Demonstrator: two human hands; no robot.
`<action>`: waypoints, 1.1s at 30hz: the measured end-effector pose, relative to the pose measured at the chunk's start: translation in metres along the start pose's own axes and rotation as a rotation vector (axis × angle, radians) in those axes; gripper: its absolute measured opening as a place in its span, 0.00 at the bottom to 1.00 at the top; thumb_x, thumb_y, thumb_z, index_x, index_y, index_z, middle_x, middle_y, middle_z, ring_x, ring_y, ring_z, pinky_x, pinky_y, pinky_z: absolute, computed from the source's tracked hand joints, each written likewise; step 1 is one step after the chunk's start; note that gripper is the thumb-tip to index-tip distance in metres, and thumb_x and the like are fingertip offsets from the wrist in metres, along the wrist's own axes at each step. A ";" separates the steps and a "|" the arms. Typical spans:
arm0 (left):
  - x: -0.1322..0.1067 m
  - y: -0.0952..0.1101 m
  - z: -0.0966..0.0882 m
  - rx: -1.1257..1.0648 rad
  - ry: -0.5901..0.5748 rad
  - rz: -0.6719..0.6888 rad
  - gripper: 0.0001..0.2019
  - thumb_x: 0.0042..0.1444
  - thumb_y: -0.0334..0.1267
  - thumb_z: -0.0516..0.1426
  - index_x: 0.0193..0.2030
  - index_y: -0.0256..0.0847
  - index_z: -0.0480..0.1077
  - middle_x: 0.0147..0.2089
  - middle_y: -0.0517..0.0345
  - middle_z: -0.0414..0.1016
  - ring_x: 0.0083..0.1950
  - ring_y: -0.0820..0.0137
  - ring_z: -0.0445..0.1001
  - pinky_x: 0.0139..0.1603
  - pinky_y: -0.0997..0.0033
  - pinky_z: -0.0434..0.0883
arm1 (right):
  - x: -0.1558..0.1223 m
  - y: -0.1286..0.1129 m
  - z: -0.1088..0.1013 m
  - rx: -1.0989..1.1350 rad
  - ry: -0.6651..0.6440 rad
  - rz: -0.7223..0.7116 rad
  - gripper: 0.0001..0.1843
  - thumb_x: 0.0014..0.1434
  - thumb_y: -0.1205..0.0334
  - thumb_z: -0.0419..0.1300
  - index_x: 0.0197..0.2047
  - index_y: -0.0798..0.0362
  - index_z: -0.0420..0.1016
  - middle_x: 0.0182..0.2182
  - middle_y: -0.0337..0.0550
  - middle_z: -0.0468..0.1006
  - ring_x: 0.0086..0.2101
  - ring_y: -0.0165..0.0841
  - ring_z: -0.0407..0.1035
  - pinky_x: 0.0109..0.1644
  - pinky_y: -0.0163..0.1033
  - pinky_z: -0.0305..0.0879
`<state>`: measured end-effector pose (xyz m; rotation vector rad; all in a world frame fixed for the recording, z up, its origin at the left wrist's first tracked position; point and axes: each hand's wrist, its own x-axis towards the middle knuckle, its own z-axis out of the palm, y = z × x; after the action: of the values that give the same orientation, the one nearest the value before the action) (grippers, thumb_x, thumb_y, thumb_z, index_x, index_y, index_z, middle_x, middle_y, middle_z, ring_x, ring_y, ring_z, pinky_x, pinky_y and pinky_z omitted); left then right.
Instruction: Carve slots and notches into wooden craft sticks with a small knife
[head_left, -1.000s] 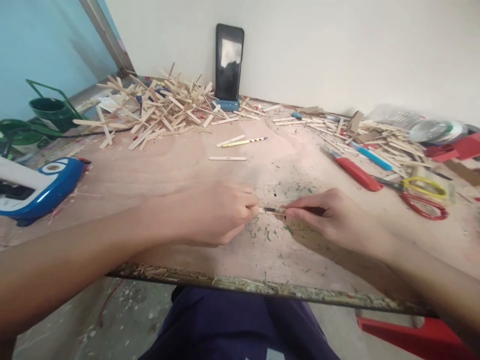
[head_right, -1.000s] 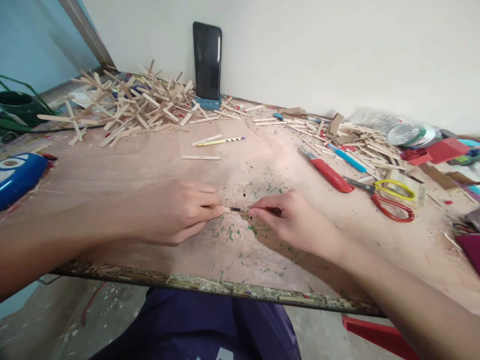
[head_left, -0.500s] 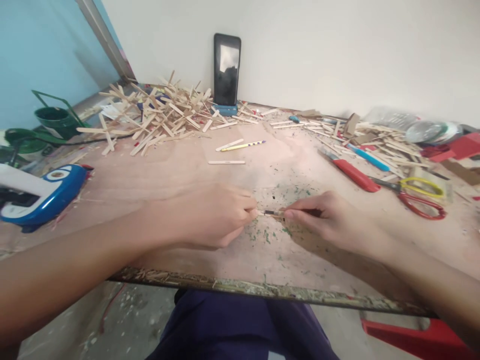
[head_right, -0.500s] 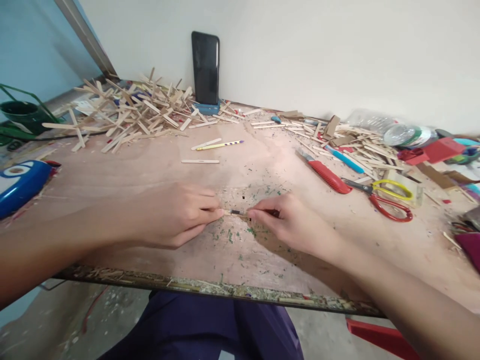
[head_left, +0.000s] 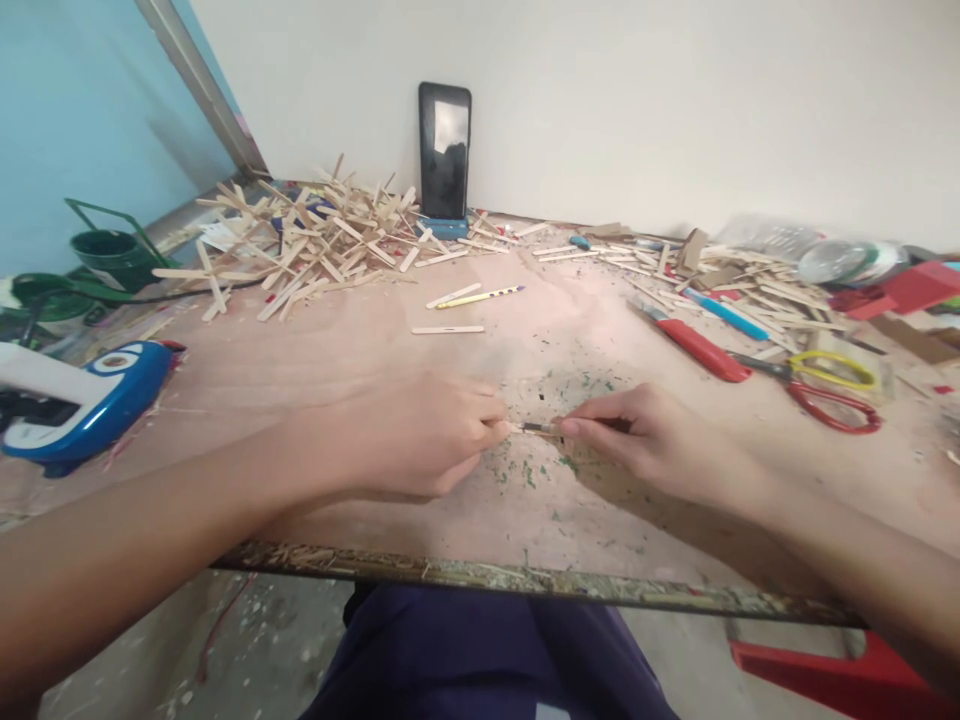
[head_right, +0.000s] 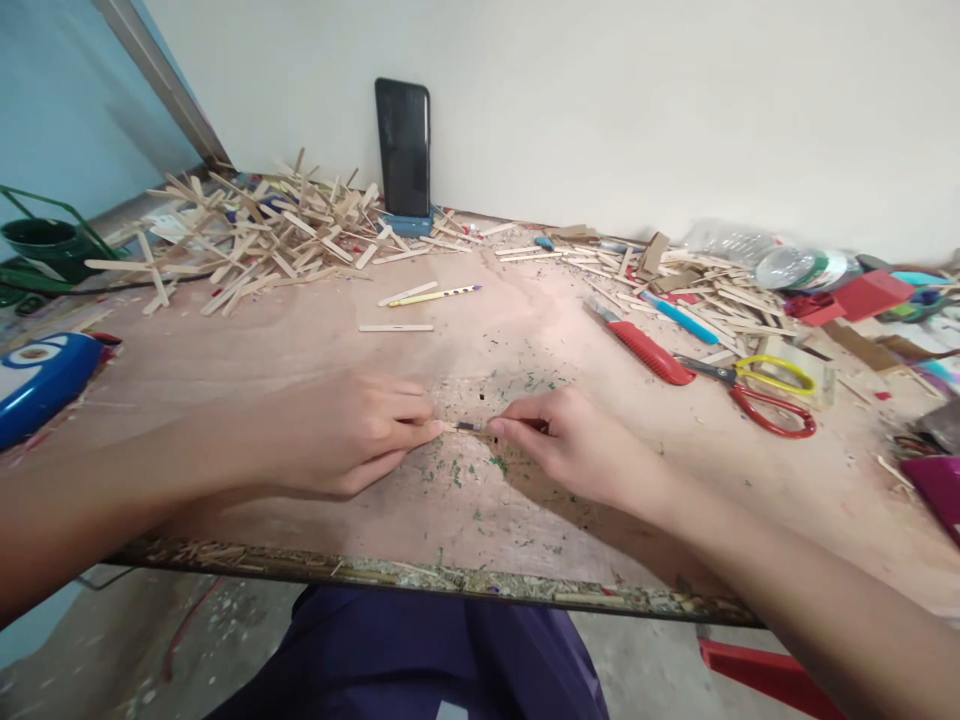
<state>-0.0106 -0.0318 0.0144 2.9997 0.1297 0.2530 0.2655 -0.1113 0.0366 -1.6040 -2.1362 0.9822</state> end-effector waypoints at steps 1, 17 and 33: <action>0.000 0.000 0.000 -0.004 0.002 0.003 0.10 0.69 0.28 0.55 0.44 0.37 0.79 0.38 0.52 0.78 0.40 0.63 0.76 0.40 0.62 0.71 | 0.000 0.000 0.000 0.004 -0.001 0.005 0.26 0.75 0.46 0.57 0.31 0.53 0.82 0.24 0.40 0.77 0.24 0.30 0.63 0.26 0.38 0.54; -0.005 -0.008 -0.019 -0.078 -0.036 -0.028 0.13 0.70 0.30 0.55 0.43 0.41 0.82 0.37 0.55 0.78 0.36 0.65 0.73 0.37 0.62 0.65 | 0.002 0.006 -0.002 0.011 -0.014 -0.039 0.21 0.74 0.49 0.60 0.38 0.52 0.88 0.32 0.42 0.87 0.29 0.33 0.73 0.34 0.38 0.67; -0.001 0.003 -0.020 -0.090 -0.109 -0.115 0.14 0.71 0.30 0.53 0.40 0.39 0.80 0.35 0.56 0.77 0.37 0.65 0.74 0.39 0.62 0.67 | 0.002 0.011 0.000 0.167 -0.077 0.026 0.25 0.73 0.46 0.59 0.32 0.54 0.84 0.24 0.37 0.64 0.28 0.29 0.52 0.28 0.37 0.51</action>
<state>-0.0148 -0.0323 0.0343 2.8962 0.2706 0.0815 0.2722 -0.1077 0.0289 -1.5415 -2.0259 1.2143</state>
